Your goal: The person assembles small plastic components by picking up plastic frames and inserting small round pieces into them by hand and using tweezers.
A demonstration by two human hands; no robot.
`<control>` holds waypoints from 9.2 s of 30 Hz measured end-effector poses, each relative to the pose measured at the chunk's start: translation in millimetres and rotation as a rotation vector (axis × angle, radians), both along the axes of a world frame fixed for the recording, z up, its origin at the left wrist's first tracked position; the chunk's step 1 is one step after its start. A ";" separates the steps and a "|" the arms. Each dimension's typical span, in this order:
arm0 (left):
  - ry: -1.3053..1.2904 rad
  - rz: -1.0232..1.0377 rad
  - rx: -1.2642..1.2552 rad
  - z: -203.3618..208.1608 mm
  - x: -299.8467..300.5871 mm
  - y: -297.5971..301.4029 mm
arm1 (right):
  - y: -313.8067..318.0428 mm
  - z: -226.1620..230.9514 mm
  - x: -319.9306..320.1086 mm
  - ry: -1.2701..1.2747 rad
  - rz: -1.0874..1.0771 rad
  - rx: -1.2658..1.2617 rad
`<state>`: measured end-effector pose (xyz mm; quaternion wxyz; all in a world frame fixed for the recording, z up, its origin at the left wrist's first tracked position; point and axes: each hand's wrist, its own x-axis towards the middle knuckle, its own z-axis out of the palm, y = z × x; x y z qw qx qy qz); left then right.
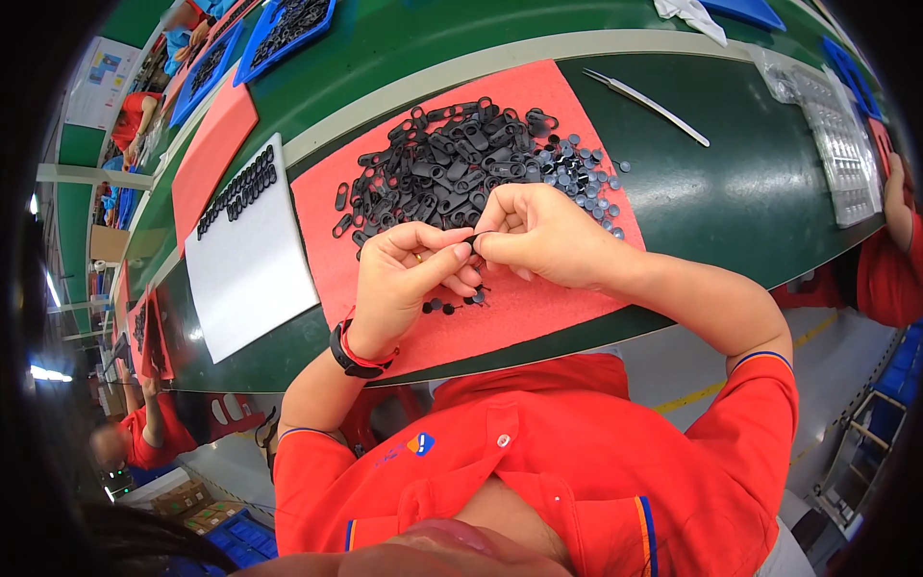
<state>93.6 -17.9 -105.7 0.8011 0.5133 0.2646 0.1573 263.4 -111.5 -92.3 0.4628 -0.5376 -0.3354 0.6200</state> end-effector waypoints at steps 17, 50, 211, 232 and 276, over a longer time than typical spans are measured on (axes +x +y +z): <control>0.014 0.022 -0.041 0.8 1.7 -4.5 | -1.9 -9.2 -5.0 -0.028 -0.041 0.035; -0.028 0.034 -0.058 -3.6 0.2 -2.8 | -0.3 -3.9 -3.3 -0.071 0.005 0.041; -0.019 -0.037 0.324 3.6 -7.4 3.4 | -4.5 -14.2 -12.3 -0.459 -0.009 0.292; 0.807 0.413 1.375 27.3 -198.6 255.7 | -1.4 -18.8 -11.9 -0.851 0.062 0.694; 0.324 0.305 1.274 3.5 -42.3 118.5 | 0.2 -26.0 -7.9 -1.025 0.169 0.946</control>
